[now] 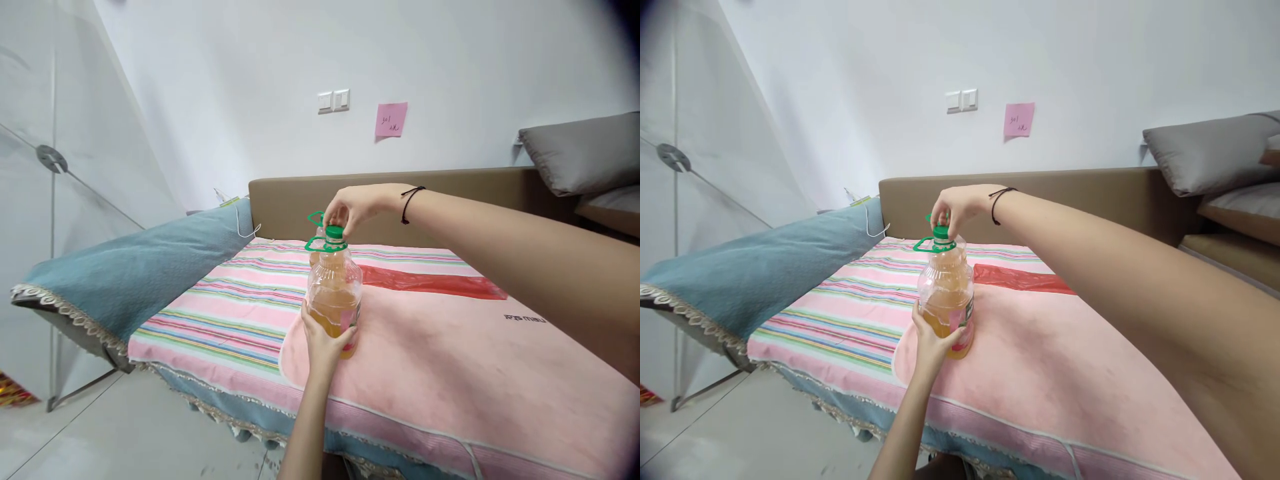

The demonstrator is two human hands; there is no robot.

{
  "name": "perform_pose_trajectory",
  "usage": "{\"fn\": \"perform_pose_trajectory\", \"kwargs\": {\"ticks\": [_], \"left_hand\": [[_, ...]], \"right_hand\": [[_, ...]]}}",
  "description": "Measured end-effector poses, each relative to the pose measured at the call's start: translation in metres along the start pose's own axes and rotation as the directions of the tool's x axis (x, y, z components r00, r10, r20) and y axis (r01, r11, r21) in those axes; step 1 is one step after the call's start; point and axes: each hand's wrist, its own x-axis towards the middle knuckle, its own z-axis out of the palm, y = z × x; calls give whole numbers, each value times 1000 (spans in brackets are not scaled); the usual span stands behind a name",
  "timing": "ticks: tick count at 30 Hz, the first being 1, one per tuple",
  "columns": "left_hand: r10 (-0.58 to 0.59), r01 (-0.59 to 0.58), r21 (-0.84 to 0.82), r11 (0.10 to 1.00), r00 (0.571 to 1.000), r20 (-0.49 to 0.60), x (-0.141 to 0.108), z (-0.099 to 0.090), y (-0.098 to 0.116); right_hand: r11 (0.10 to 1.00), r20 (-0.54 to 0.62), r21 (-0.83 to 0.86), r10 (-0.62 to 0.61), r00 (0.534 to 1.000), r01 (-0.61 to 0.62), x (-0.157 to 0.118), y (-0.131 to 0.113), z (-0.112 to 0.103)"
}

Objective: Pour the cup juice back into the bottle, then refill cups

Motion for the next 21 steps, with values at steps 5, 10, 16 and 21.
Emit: {"fn": "perform_pose_trajectory", "kwargs": {"ticks": [5,10,16,21], "left_hand": [[-6,6,23,1000,1000,15,2,-1,-2],[-3,3,19,1000,1000,10,4,0,-5],[9,-9,-19,1000,1000,-30,8,4,-14],[15,-15,-5,1000,1000,13,12,-2,-17]], "right_hand": [[984,-183,150,-72,981,100,-19,25,0],[795,-505,605,428,749,-45,-63,91,87],[769,-459,604,552,696,-212,-102,141,230],[811,-468,513,539,701,-281,-89,156,275]]}}
